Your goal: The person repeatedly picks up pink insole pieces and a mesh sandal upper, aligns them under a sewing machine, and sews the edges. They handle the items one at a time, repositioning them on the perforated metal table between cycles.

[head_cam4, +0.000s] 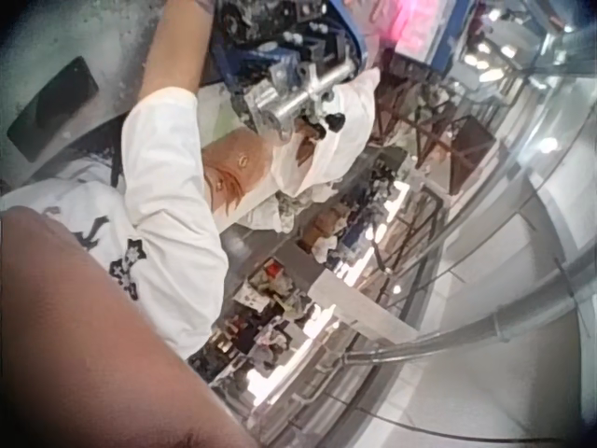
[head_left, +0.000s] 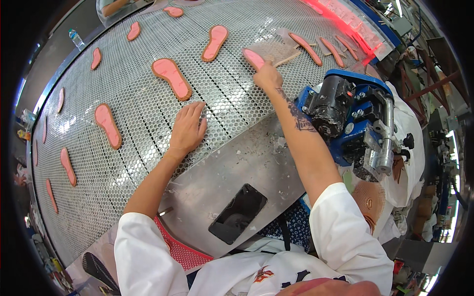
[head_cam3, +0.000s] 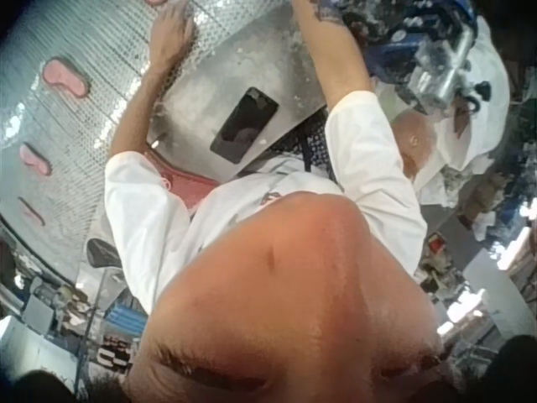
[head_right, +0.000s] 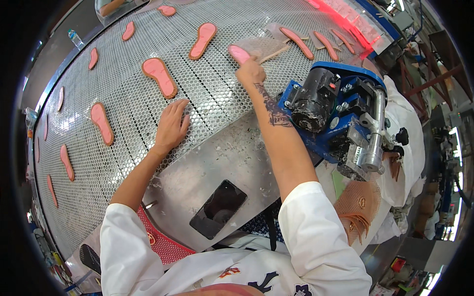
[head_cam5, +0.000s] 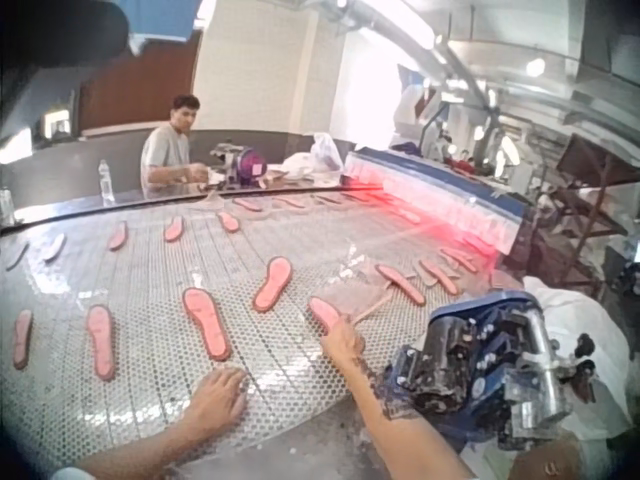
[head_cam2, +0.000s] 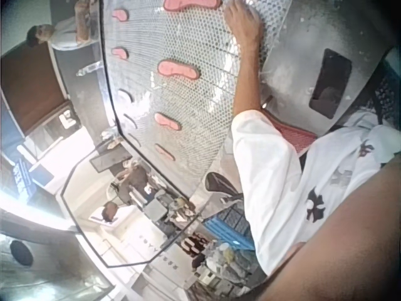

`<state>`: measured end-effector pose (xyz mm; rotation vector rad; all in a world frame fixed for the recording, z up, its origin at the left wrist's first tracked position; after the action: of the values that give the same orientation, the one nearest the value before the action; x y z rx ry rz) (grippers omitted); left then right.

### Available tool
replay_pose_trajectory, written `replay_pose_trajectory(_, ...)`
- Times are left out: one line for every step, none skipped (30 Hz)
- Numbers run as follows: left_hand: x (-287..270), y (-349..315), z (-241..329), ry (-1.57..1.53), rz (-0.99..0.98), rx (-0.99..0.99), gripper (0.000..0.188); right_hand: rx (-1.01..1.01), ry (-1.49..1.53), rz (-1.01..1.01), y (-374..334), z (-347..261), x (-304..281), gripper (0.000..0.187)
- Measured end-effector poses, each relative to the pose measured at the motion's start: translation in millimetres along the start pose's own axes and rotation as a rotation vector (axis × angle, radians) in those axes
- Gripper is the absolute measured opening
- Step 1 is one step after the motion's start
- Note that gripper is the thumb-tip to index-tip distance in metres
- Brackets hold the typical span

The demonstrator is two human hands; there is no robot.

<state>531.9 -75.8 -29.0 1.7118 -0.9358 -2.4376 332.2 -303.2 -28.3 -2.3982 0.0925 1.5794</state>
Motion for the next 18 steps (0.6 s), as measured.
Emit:
replay_pose_trajectory(-0.4,0.9,0.8,-0.001,0.003,0.002,0.046,-0.019,-0.001,-0.024,-6.5,-6.2,1.2,0.073)
replay_pose_trajectory(-0.7,1.8,1.4,-0.003,0.006,0.005,0.046,-0.040,0.004,-0.039,-10.8,-11.6,2.7,0.075)
replay_pose_trajectory(-0.2,3.0,2.3,-0.006,0.008,0.009,0.046,-0.062,0.009,-0.053,-15.3,-16.1,3.1,0.077)
replay_pose_trajectory(-0.3,2.6,2.0,-0.007,0.010,0.007,0.046,-0.088,0.016,-0.073,-22.6,-22.5,2.1,0.080)
replay_pose_trajectory(0.4,2.7,1.3,-0.017,-0.005,-0.004,0.046,-0.093,0.029,-0.089,-29.0,-24.6,-0.7,0.083)
replay_pose_trajectory(0.6,3.7,1.2,-0.028,-0.021,-0.015,0.046,-0.099,0.041,-0.105,-35.4,-25.3,-4.0,0.085)
replay_pose_trajectory(1.1,3.4,0.9,-0.041,-0.036,-0.027,0.047,-0.104,0.052,-0.121,-43.0,-27.5,-9.3,0.088)
replay_pose_trajectory(0.6,3.2,1.1,-0.040,-0.034,-0.026,0.046,-0.118,0.058,-0.183,-46.4,-27.8,-11.8,0.094)
replay_pose_trajectory(0.1,2.9,1.0,-0.039,-0.032,-0.026,0.046,-0.151,0.074,-0.096,-49.1,-26.5,-18.1,0.091)
replay_pose_trajectory(-0.1,2.5,1.2,-0.038,-0.029,-0.028,0.046,-0.184,0.089,-0.009,-54.6,-24.4,-24.2,0.088)
replay_pose_trajectory(-0.2,2.3,1.3,-0.038,-0.028,-0.025,0.046,-0.219,0.104,0.076,-59.7,-22.9,-31.0,0.085)
replay_pose_trajectory(-0.2,2.0,1.0,-0.038,-0.026,-0.024,0.046,-0.214,0.123,0.091,-60.1,-19.5,-36.8,0.087)
replay_pose_trajectory(-0.5,1.5,0.4,-0.039,-0.023,-0.026,0.046,-0.211,0.138,0.105,-62.1,-18.1,-48.8,0.088)
replay_pose_trajectory(-0.5,1.0,0.9,-0.040,-0.025,-0.029,0.046,-0.208,0.156,0.119,-62.6,-14.2,-56.7,0.089)
replay_pose_trajectory(-1.0,1.5,0.9,-0.037,-0.020,-0.028,0.046,-0.244,0.162,0.207,-61.3,-12.6,-63.9,0.086)
replay_pose_trajectory(0.5,3.9,1.9,-0.041,-0.017,-0.022,0.046,-0.272,0.165,0.298,-57.6,-9.2,-71.9,0.083)
replay_pose_trajectory(0.9,4.2,1.6,-0.043,-0.016,-0.018,0.046,-0.301,0.170,0.387,-56.3,-7.6,-77.3,0.079)
replay_pose_trajectory(1.3,4.2,2.0,-0.054,-0.012,-0.016,0.045,-0.316,0.199,0.421,-54.6,-4.5,-79.2,0.078)
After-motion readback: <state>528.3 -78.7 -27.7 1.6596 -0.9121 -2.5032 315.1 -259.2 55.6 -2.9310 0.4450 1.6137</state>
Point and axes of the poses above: each hand's wrist, its own y-axis towards the middle knuckle, its own x-axis out of the palm, z = x × y, the point moved 7 cm from there along y, towards the middle knuckle, and after that the axes turned 14 degrees about x, right-handed, at the moved point
